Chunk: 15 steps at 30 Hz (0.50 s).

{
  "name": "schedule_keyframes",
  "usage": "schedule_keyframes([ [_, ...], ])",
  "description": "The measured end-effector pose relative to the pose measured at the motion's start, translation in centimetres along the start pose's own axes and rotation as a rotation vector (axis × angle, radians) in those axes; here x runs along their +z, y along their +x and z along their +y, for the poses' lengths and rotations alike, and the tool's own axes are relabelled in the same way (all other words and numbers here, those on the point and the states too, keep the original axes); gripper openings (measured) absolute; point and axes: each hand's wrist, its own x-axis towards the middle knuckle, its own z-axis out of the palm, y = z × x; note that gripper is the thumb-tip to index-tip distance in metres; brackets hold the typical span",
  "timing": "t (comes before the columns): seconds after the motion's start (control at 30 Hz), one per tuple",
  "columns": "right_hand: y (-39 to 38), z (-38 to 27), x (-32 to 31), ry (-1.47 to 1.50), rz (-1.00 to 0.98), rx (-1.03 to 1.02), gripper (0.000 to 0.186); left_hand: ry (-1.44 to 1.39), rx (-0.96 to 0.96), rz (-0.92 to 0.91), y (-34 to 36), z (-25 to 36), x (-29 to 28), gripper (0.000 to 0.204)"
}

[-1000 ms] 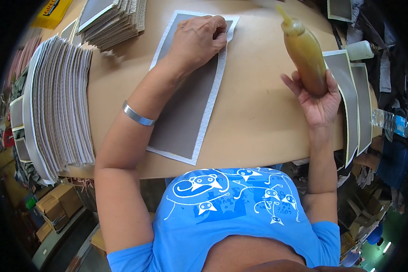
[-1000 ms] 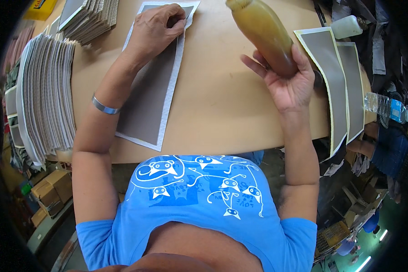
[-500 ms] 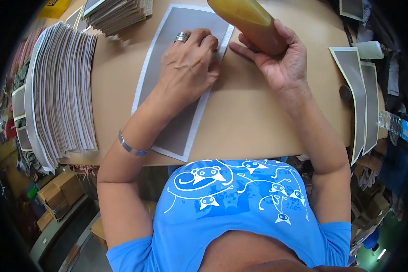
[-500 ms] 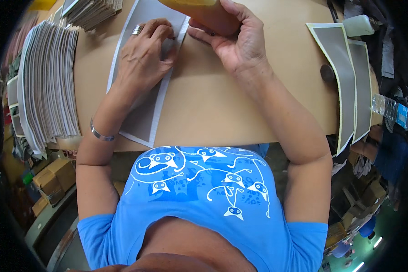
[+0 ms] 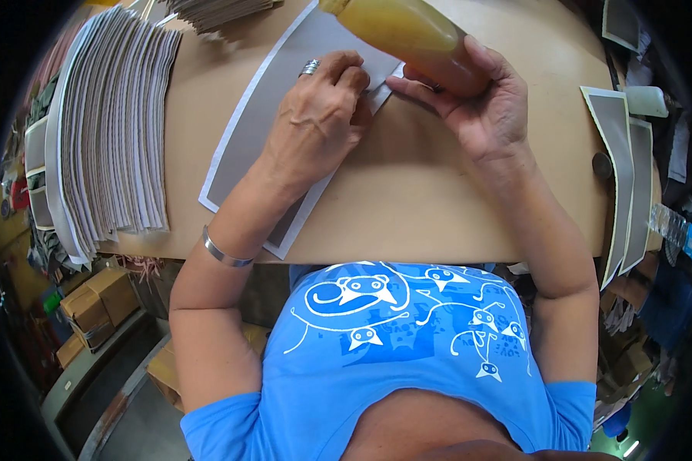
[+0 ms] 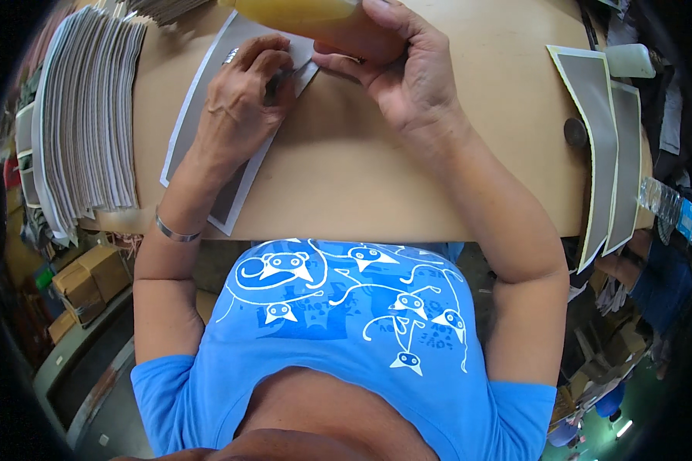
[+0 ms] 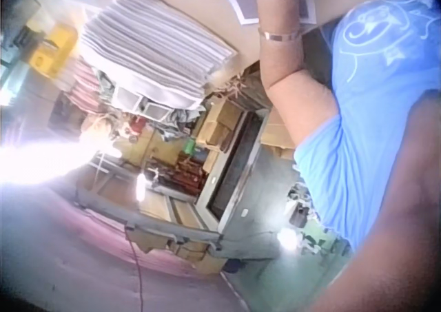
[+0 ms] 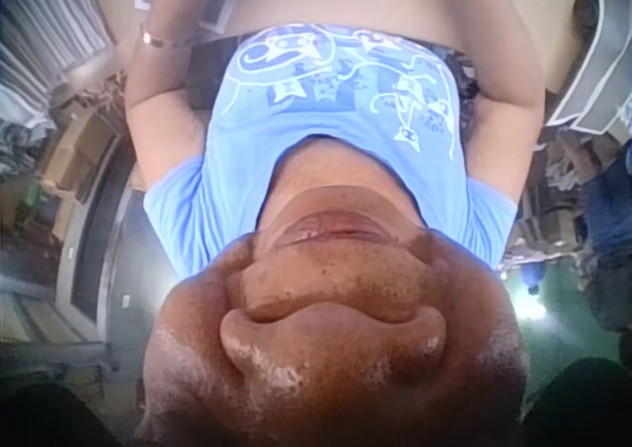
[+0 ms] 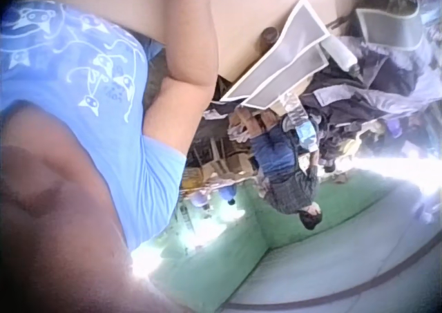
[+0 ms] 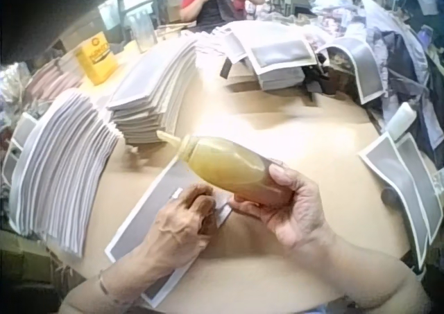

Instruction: The person applies glue to the edges of leather panels using a squeeze bottle, folds the glued edges over, and taps the folds with a hammer.

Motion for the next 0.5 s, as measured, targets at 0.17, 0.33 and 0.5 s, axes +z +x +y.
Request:
schedule_keyframes([
  [0.17, 0.3, -0.1, -0.8, 0.001, -0.040, -0.013, 0.037, 0.139, -0.063, -0.114, -2.1, 1.8, -2.0, 0.029],
  [0.33, 0.4, -0.2, -1.5, 0.013, -0.080, -0.006, 0.038, 0.215, -0.188, -0.154, -5.1, 1.9, -3.8, 0.036],
  [0.5, 0.3, -0.6, -1.7, 0.058, -0.148, 0.042, 0.040, 0.138, -0.132, -0.109, -6.5, 1.0, -4.7, 0.030],
])
